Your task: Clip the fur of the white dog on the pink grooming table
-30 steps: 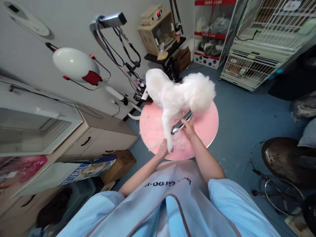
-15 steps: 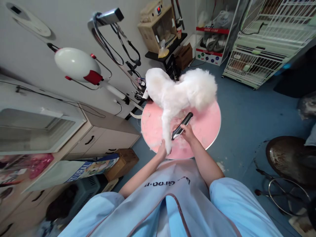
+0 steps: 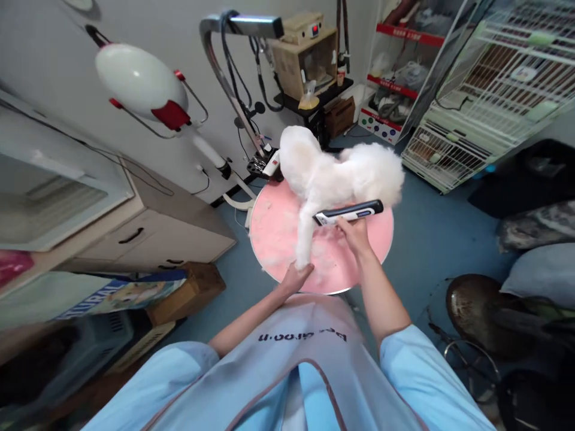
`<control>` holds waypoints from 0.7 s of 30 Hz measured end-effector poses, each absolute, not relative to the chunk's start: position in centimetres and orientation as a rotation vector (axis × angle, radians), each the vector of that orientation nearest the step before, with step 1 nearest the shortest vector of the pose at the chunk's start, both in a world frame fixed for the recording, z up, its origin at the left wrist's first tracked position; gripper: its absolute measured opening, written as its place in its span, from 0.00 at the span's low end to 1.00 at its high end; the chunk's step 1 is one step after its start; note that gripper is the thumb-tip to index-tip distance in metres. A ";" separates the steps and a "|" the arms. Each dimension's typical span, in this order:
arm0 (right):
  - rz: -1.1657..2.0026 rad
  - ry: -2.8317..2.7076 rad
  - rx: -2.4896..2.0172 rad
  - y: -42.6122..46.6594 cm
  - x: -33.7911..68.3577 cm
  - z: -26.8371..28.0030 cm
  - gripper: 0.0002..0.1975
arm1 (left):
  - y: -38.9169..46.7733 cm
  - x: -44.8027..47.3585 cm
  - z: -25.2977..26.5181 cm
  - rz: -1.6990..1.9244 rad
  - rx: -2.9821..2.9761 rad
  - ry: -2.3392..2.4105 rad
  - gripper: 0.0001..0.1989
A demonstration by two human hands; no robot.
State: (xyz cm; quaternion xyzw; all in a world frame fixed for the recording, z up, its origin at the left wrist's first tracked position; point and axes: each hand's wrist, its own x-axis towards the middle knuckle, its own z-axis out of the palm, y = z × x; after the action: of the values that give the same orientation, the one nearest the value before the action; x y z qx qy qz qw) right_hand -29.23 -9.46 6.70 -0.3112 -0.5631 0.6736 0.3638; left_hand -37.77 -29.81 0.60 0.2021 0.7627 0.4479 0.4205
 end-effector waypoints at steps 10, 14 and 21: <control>1.240 -2.592 -0.674 -11.6 -35.4 12.3 0.18 | -28.9 -36.6 -0.3 1.352 0.429 1.852 0.03; 0.736 -2.659 -0.841 -11.9 -39.1 13.8 0.18 | -28.9 -36.0 -0.4 1.337 0.383 1.835 0.02; 0.887 -2.991 -0.824 -15.2 -40.8 11.7 0.12 | -28.7 -36.0 -0.3 1.411 0.410 1.768 0.09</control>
State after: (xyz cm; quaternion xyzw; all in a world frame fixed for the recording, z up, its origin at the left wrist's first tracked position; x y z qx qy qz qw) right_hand -40.75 -15.19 11.75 -0.2551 -0.9261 0.2746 -0.0422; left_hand -35.95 -28.73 -0.30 0.1626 0.7017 0.5603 0.4090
